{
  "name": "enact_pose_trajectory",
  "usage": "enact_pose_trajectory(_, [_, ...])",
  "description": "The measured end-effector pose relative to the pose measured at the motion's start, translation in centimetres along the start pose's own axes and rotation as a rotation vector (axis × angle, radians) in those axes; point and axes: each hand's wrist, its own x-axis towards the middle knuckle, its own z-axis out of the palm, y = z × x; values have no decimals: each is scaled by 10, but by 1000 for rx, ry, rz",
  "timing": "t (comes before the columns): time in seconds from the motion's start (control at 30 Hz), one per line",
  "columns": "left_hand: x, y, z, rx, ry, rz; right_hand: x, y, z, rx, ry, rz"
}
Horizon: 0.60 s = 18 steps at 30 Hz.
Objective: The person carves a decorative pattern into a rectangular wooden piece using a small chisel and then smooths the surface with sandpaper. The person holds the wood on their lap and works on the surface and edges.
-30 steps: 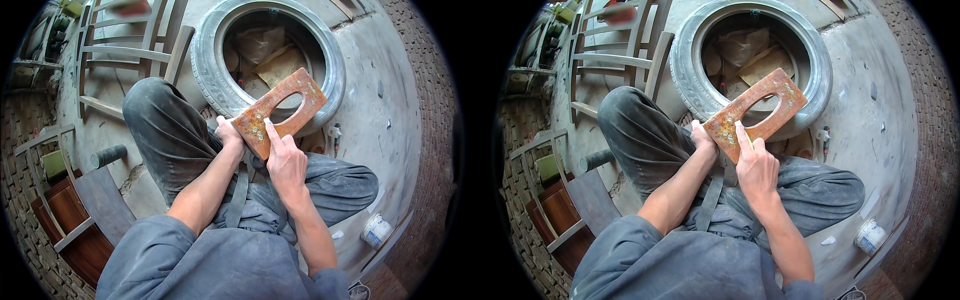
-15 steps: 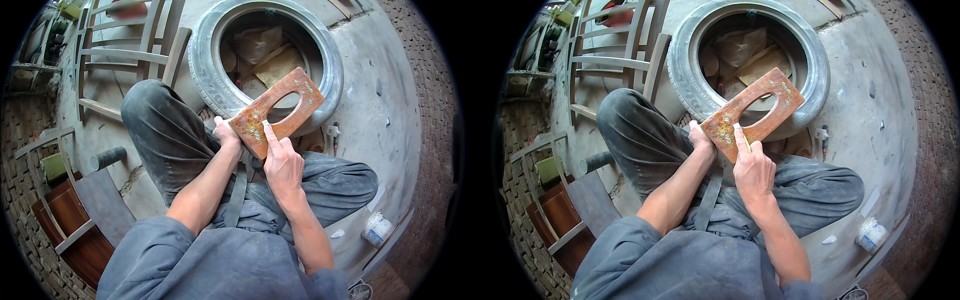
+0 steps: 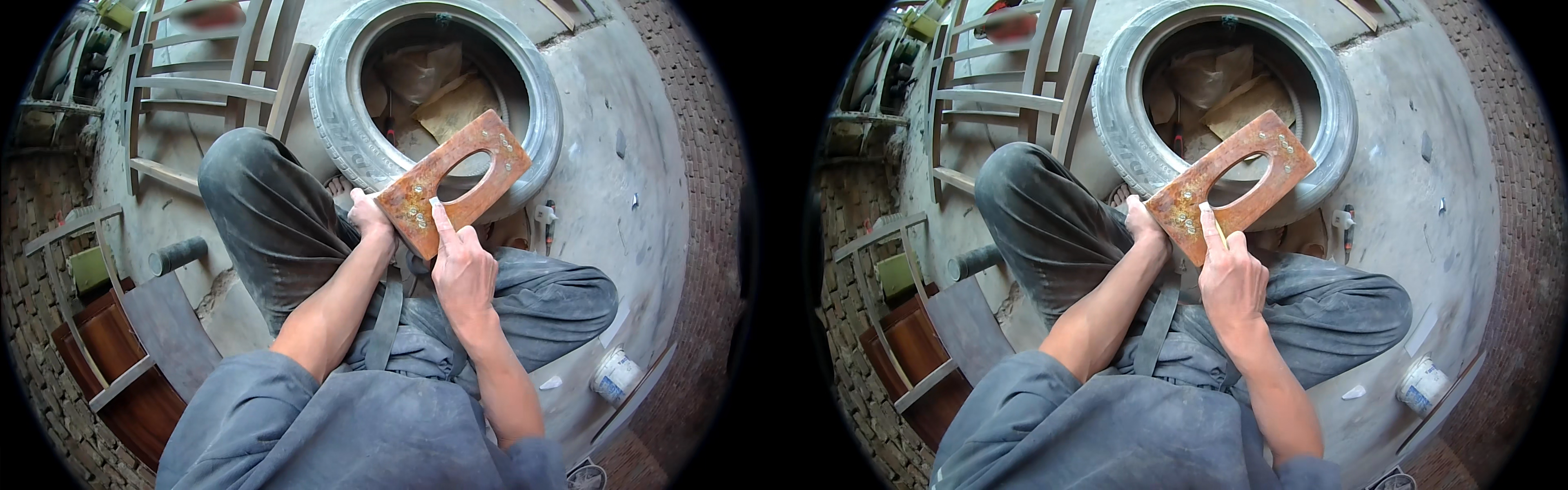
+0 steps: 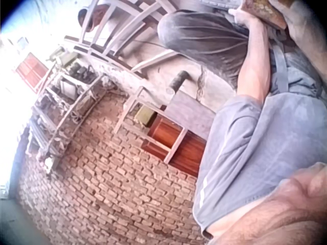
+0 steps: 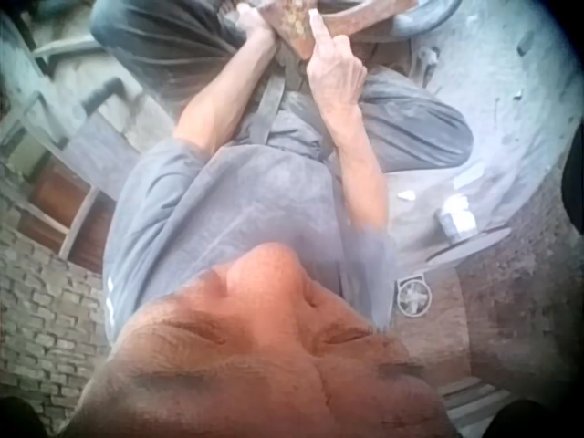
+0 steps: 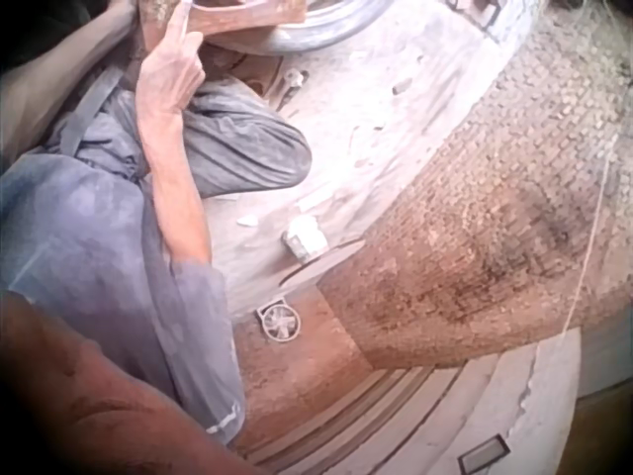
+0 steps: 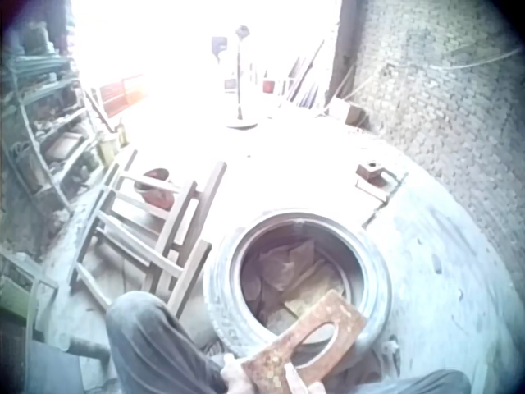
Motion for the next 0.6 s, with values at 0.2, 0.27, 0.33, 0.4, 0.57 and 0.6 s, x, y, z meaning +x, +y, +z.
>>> enact_pose_trajectory(0.2, [14, -3, -7, 38, -38, -44, 9, 2, 2, -2, 62, -50])
enact_pose_trajectory(0.27, [11, -3, -4, 14, -45, -36, 6, 2, 1, 7, 66, -50])
enact_pose_trajectory(0.33, [8, -2, -4, 35, -36, -29, 12, 4, 3, 2, 67, -40])
enact_pose_trajectory(0.4, [6, 0, -3, 96, -14, -15, 20, 4, 3, -8, 77, -50])
enact_pose_trajectory(0.57, [1, 4, -2, 98, 5, -9, 5, -1, 1, -27, -14, -28])
enact_pose_trajectory(0.6, [0, 2, -3, 109, -2, -4, 12, 0, 1, -21, 17, -48])
